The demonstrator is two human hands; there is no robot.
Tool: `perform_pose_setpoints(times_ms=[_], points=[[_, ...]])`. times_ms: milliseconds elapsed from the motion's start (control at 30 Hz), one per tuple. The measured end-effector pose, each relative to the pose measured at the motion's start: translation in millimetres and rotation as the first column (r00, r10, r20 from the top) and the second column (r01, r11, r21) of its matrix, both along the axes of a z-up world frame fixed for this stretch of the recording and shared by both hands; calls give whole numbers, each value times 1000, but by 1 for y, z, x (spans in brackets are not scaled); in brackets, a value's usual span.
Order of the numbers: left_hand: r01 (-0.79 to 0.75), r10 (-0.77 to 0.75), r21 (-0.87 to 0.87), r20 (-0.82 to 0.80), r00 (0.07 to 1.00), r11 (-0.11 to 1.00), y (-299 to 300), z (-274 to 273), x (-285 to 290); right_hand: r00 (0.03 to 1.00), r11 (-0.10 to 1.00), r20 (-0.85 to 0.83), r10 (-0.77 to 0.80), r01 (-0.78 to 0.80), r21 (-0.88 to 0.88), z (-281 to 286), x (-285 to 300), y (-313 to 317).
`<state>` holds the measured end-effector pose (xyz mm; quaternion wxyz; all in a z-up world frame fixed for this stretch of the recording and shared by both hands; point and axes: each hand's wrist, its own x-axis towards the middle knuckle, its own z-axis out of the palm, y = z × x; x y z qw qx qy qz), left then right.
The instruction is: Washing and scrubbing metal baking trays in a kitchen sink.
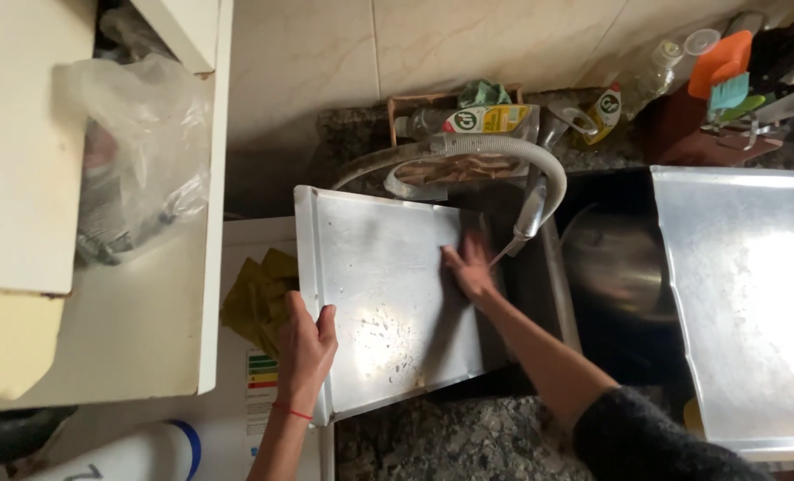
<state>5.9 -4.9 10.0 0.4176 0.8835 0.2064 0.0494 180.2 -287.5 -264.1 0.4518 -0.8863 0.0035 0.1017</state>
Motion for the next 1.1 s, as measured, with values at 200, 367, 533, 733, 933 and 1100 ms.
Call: perform_pose_setpoints(times_ms=[200,367,533,733,933,1100], points=[[85,-82,-12,132,988,996,7,-13,0,897,935,334,288,-339,103,165,-29,141],[61,-45,-129,123,991,990,10,-6,-3,714,640,427,554,-694,330,234,-119,147],[33,35,-379,171,985,925,22,-48,-8,592,536,333,734,-806,251,214,-187,58],[43,-10,-322,102,995,946,15,-33,-7,947,943,-37,319,-313,117,155,-107,-27],[131,-67,-251,248,966,959,12,-35,-4,975,997,222,-7,23,-69,123,-68,16],[155,-100,-165,302,948,974,9,-29,0,804,926,544,242,-358,118,202,-167,61]])
